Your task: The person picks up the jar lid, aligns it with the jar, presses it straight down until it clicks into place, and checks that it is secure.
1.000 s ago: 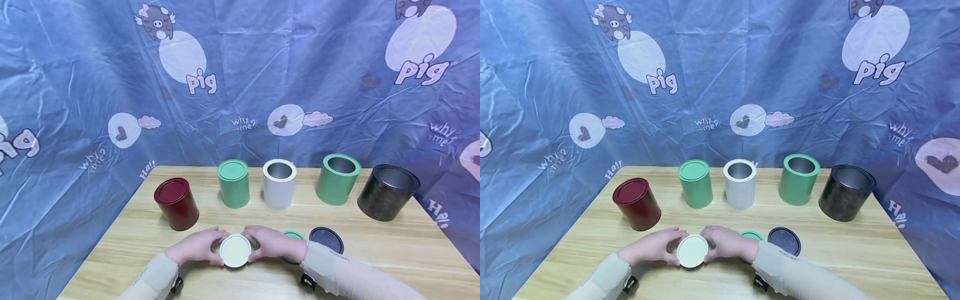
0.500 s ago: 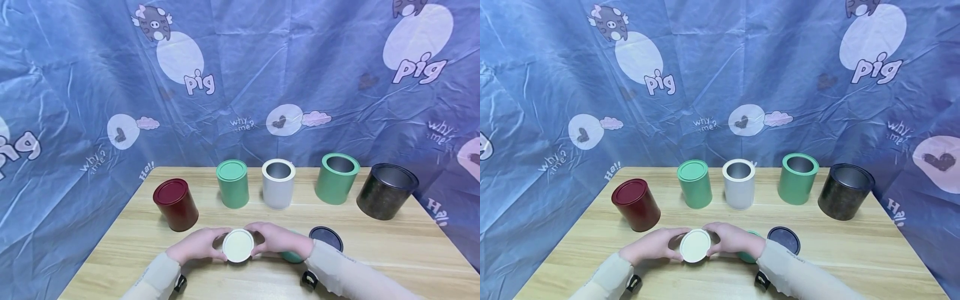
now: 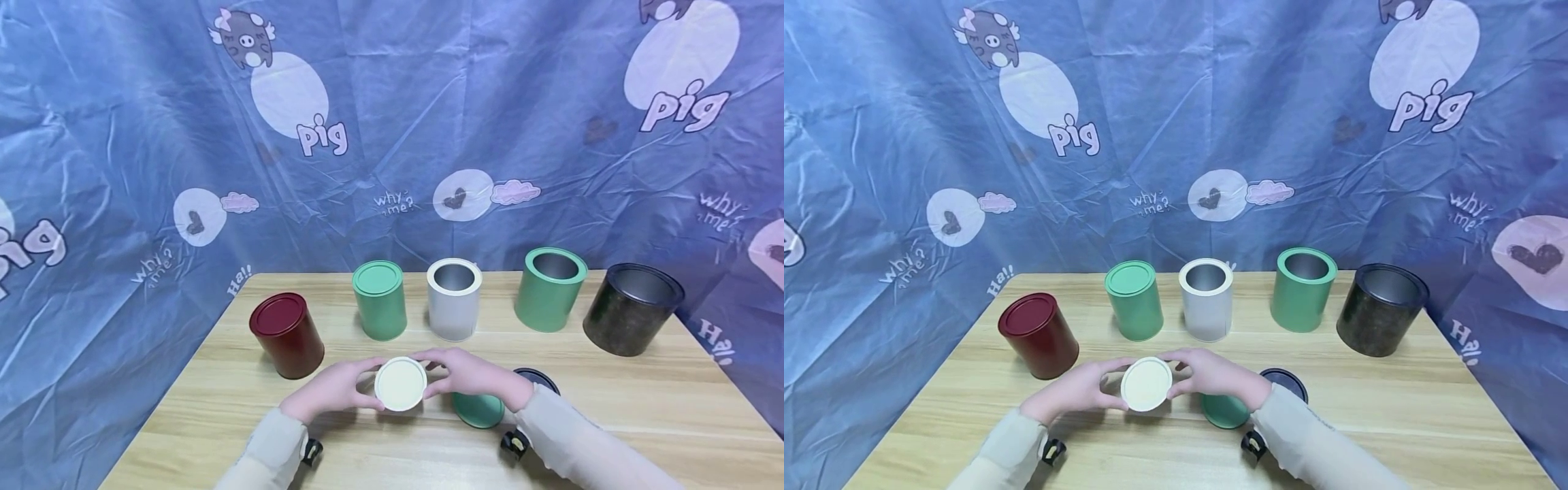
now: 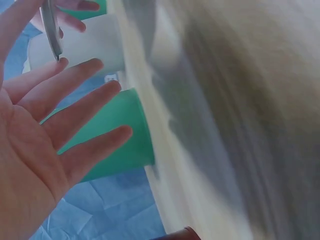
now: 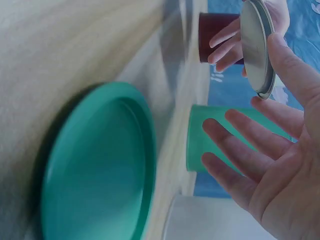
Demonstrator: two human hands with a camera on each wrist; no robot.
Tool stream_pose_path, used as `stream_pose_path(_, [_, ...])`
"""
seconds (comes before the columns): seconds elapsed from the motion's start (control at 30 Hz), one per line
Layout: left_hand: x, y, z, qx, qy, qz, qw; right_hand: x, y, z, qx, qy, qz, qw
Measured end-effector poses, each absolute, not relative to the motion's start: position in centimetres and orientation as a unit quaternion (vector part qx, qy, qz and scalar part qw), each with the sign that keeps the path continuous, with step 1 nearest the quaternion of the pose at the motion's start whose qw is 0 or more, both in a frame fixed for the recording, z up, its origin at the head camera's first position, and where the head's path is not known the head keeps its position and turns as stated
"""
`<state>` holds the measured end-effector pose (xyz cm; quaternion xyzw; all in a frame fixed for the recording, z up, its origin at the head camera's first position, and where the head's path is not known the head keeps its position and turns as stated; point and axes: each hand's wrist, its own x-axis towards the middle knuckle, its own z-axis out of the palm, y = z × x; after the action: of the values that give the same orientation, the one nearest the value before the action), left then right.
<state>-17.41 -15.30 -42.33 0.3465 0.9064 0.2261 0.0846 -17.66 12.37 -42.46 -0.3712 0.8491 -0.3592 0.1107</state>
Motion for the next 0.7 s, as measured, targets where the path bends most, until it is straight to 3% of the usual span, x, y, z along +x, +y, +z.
stream_pose_path(0.4, [-17.6,-14.5,-41.2,0.313,0.887,0.325,0.095,-17.6,13.9,-41.3,-0.365,0.839,-0.396,0.076])
stream_pose_path(0.7, [-18.3,-13.3,-40.3,0.323,0.86,0.389,0.073,-17.8,15.2,-40.2,-0.332,0.847,-0.413,0.048])
